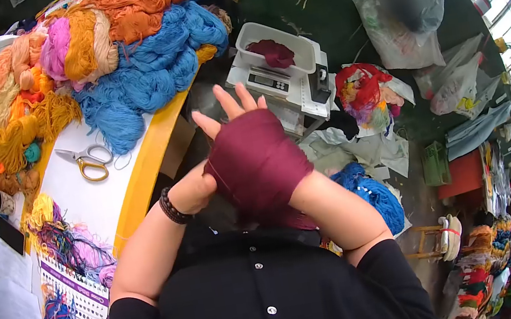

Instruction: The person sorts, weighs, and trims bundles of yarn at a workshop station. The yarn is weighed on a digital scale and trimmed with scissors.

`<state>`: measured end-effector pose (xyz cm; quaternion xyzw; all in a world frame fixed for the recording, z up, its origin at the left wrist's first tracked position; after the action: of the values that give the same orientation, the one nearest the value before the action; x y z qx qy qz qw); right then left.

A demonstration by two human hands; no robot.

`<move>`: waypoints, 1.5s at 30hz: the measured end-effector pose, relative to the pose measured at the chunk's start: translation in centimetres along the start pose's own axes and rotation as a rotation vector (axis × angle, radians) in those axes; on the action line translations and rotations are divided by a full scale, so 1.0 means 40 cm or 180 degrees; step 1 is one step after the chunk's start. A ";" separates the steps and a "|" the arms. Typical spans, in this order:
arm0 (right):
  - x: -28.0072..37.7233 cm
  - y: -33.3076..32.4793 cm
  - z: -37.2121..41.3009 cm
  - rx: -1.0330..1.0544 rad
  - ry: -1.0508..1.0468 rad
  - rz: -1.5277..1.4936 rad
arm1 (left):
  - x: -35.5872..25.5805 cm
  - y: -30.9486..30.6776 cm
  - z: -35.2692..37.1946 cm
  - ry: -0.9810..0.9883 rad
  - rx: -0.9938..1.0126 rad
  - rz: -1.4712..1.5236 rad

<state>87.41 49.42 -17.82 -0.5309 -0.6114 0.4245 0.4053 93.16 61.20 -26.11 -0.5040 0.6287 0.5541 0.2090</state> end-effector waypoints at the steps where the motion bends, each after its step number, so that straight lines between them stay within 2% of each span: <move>1: -0.007 -0.015 -0.013 0.0050 -0.0092 -0.0049 | 0.000 0.025 -0.009 0.0005 0.0090 0.0538; 2: -0.030 -0.004 -0.024 0.0092 -0.0193 -0.0145 | -0.008 0.009 -0.019 -0.0420 0.1135 0.0635; 4: -0.067 0.024 -0.041 0.0641 -0.0169 -0.0621 | -0.010 0.023 -0.030 -0.0469 0.1174 0.0471; 5: -0.097 0.050 -0.041 0.0785 -0.0260 -0.0984 | -0.024 0.033 -0.027 -0.0517 0.0899 0.0621; 7: -0.116 0.064 -0.063 0.1020 -0.0298 -0.2540 | -0.039 -0.001 -0.027 -0.0767 0.0741 0.0733; 8: -0.114 0.034 -0.077 0.2230 0.0020 -0.2029 | -0.051 -0.001 -0.030 -0.0542 0.0466 0.0857; 9: -0.114 0.070 -0.048 0.1986 0.0272 -0.3069 | -0.064 -0.007 -0.040 -0.0447 0.0272 0.0958; 10: -0.114 0.089 -0.014 0.1976 0.0698 -0.3179 | -0.071 -0.017 -0.044 -0.0519 -0.0077 0.0943; 11: -0.113 0.108 0.021 0.1932 0.1130 -0.3297 | -0.090 -0.024 -0.052 -0.0631 -0.0145 0.1016; 12: -0.113 0.132 0.044 0.1871 0.1188 -0.3046 | -0.096 -0.033 -0.057 -0.0587 -0.0356 0.0943; 13: -0.103 0.111 0.051 0.2162 0.1249 -0.2883 | -0.107 -0.044 -0.057 -0.0497 -0.0571 0.0914; 15: -0.080 0.121 0.093 0.2676 0.1289 -0.2874 | -0.133 -0.076 -0.057 -0.0436 -0.0509 0.1254; 16: -0.064 0.119 0.101 0.2887 0.0803 -0.2515 | -0.150 -0.091 -0.056 -0.0304 -0.0434 0.1277; 19: -0.056 0.193 0.178 0.2743 0.0827 -0.2703 | -0.194 -0.114 -0.045 0.0106 -0.0121 0.1578; 21: -0.041 0.228 0.201 0.2010 0.0604 -0.3636 | -0.217 -0.115 -0.042 0.0195 -0.0105 0.1790; 22: -0.028 0.227 0.204 0.2112 0.0642 -0.3940 | -0.227 -0.109 -0.037 0.0132 -0.0295 0.1833; 24: -0.030 0.209 0.171 0.2418 0.0566 -0.3065 | -0.199 -0.125 -0.034 0.0228 -0.0528 0.1718; 25: -0.033 0.209 0.148 0.2147 0.1003 -0.2776 | -0.182 -0.126 -0.030 0.0218 -0.0819 0.1602; 26: -0.049 0.221 0.128 0.1493 0.1178 -0.2148 | -0.155 -0.130 -0.022 0.0266 -0.1099 0.1498; 27: -0.059 0.198 0.085 0.1093 0.1396 -0.1585 | -0.124 -0.147 -0.009 0.0148 -0.1256 0.1756; 28: -0.073 0.179 0.035 0.0804 0.1488 -0.1316 | -0.084 -0.178 0.003 0.0096 -0.1535 0.1825; 29: -0.076 0.158 -0.014 0.0340 0.1568 -0.1528 | -0.033 -0.214 0.015 0.0176 -0.1838 0.1993; 30: -0.075 0.158 -0.064 -0.0071 0.1384 -0.1739 | 0.020 -0.242 0.027 0.0169 -0.2296 0.2047; 32: 0.012 0.148 -0.173 -0.0418 0.0483 -0.2037 | 0.112 -0.263 0.057 -0.0193 -0.2692 0.2062; 33: 0.055 0.200 -0.207 -0.0318 0.0337 -0.2663 | 0.145 -0.255 0.070 -0.0289 -0.2635 0.1990; 34: 0.129 0.178 -0.255 -0.0043 -0.0129 -0.2102 | 0.161 -0.232 0.085 -0.0252 -0.2345 0.1763; 35: 0.179 0.233 -0.292 0.0382 -0.0200 -0.2485 | 0.169 -0.210 0.095 -0.0162 -0.2030 0.1503; 37: 0.265 0.351 -0.360 0.0731 -0.0539 -0.2589 | 0.177 -0.181 0.108 -0.0033 -0.1726 0.1143; 39: 0.336 0.470 -0.411 0.0834 -0.0589 -0.2248 | 0.172 -0.171 0.103 -0.0321 -0.2247 0.1633; 40: 0.366 0.501 -0.429 0.0987 -0.0462 -0.2170 | 0.189 -0.168 0.119 -0.0042 -0.2161 0.1695; 42: 0.396 0.548 -0.453 0.1398 -0.0202 -0.1923 | 0.232 -0.179 0.150 -0.0172 -0.2632 0.1442; 44: 0.396 0.601 -0.454 0.1289 -0.0302 -0.1788 | 0.283 -0.205 0.171 -0.0215 -0.2695 0.1044; 45: 0.395 0.595 -0.455 0.1171 -0.0414 -0.1604 | 0.277 -0.210 0.172 -0.0230 -0.2663 0.1540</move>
<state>110.17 68.53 -34.03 -0.2522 -0.6613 0.4472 0.5469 93.93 64.01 -41.35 -0.3646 0.4435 0.8092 -0.1248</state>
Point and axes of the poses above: each hand's wrist, its own z-axis away from the middle knuckle, its own y-axis out of the palm, x = y × z, the point moved 1 cm from there along -z, towards the middle knuckle, and after that the axes turned 1 degree about x, right-handed, at the moved point
